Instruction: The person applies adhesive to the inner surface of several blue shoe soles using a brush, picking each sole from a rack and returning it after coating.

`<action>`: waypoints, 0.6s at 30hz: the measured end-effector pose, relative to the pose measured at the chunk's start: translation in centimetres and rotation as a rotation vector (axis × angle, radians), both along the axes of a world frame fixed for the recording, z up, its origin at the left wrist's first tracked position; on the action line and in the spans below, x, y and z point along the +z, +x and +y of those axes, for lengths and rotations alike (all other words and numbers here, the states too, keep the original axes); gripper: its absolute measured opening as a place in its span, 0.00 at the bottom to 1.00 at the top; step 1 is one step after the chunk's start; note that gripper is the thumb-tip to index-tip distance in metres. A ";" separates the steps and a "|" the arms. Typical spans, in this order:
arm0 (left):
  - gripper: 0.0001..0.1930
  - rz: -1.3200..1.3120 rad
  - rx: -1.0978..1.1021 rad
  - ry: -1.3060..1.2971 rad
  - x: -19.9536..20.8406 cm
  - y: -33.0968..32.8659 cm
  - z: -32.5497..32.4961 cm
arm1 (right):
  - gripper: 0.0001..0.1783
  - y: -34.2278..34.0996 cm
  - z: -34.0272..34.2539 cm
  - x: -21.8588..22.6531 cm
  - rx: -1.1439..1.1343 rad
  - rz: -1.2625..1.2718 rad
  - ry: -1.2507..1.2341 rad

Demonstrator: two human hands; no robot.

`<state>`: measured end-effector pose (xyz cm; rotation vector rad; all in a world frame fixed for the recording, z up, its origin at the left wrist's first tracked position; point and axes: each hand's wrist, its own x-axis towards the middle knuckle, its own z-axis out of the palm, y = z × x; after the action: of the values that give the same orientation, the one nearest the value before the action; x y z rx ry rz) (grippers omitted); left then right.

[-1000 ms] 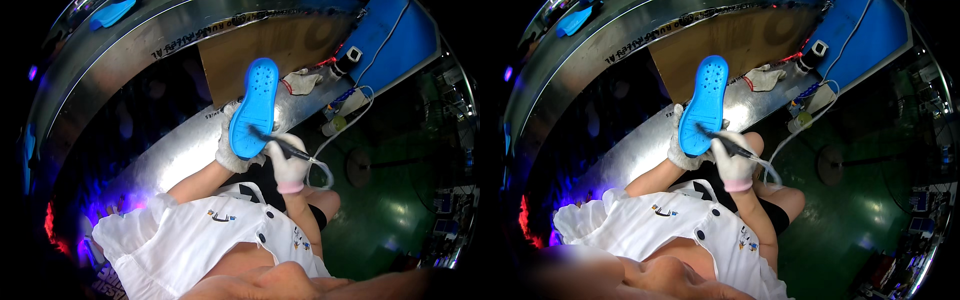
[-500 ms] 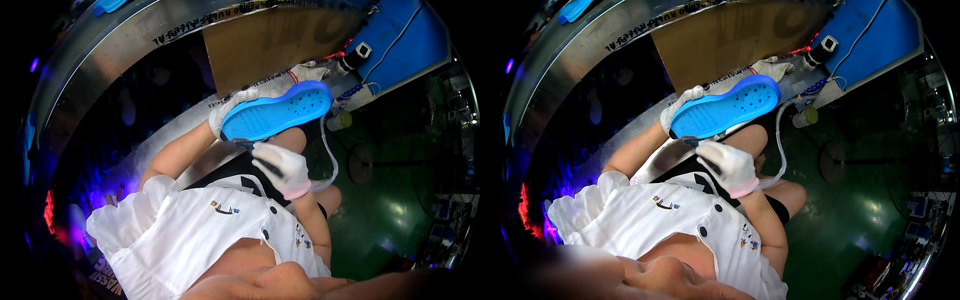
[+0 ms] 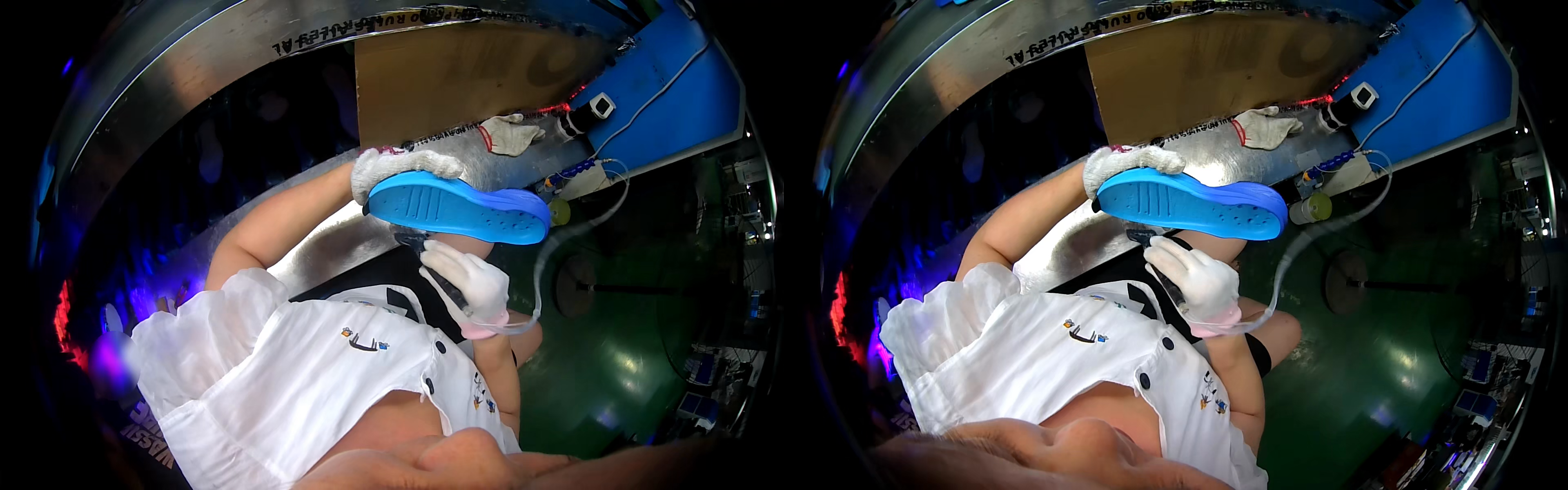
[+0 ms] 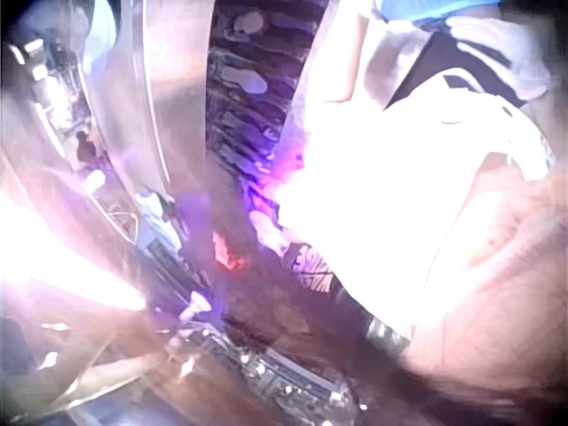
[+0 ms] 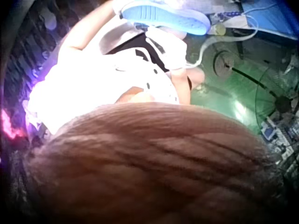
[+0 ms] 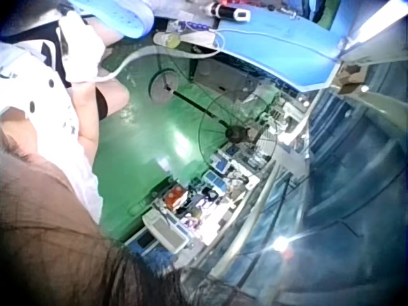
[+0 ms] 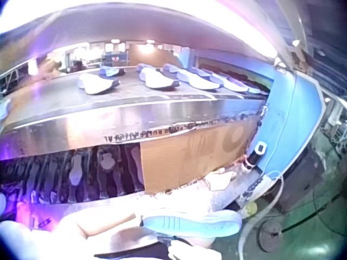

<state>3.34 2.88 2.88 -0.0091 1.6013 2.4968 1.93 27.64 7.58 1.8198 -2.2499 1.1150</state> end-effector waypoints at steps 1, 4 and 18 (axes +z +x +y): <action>0.19 -0.051 -0.064 0.058 0.8 0.0 -0.1 | 0.11 -0.5 0.1 -0.3 -0.029 -0.042 -0.087; 0.20 0.242 -0.157 -0.062 -1.2 -0.8 -1.5 | 0.14 -2.4 0.1 -2.4 -0.056 -0.188 -0.258; 0.40 0.108 -0.129 -0.253 -1.2 -1.3 -3.3 | 0.15 -2.6 1.1 0.6 -0.069 0.093 -0.137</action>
<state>2.00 -0.41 1.71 0.1929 1.8862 2.2196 -0.65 28.75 8.14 1.6926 -2.1125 1.1186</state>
